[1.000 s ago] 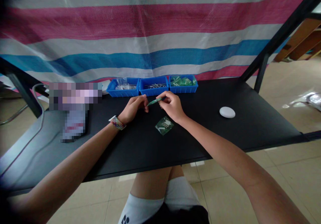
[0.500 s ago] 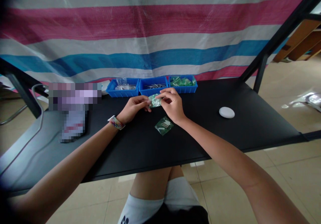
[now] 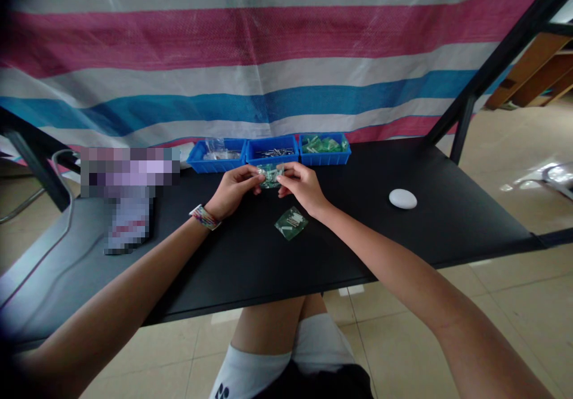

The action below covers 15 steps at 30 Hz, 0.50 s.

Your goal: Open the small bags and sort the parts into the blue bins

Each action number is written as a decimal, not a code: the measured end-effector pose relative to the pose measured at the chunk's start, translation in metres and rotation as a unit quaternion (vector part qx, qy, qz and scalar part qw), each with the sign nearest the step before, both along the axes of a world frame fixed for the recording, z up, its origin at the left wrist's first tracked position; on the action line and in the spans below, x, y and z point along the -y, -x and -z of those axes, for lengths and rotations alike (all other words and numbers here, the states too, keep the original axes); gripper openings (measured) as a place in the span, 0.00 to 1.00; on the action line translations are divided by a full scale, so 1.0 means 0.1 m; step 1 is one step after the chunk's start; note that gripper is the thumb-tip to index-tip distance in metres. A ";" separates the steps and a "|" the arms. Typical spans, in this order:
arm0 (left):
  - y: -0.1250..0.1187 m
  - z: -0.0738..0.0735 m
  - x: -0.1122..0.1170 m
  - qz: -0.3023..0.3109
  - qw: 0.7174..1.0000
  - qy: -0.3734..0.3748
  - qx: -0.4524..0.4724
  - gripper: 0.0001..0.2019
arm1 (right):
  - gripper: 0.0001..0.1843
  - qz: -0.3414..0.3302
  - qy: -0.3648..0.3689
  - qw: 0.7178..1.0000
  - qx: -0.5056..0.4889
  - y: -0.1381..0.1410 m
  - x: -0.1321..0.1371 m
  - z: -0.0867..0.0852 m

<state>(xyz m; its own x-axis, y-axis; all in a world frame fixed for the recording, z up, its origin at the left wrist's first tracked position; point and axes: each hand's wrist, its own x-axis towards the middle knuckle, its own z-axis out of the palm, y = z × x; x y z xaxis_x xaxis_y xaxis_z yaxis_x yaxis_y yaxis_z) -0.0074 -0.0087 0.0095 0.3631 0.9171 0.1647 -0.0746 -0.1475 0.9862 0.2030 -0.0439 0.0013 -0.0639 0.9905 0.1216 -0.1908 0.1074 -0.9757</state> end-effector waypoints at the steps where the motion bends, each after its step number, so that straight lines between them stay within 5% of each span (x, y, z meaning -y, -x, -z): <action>1: 0.00 0.00 0.00 -0.002 1.000 0.001 0.003 0.20 | 0.23 -0.001 -0.001 1.000 0.002 0.00 0.00 0.01; 15: 0.01 -0.03 0.03 0.031 0.998 -0.014 -0.047 0.19 | 0.24 -0.026 0.018 0.999 -0.008 0.00 0.01 -0.01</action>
<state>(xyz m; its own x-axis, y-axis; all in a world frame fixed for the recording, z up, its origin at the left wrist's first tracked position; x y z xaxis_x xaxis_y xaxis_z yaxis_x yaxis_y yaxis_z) -0.0089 -0.0119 0.0129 0.4342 0.8876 0.1536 0.0074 -0.1741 0.9847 0.2033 -0.0451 0.0026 -0.1142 0.9895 0.0881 -0.2105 0.0625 -0.9756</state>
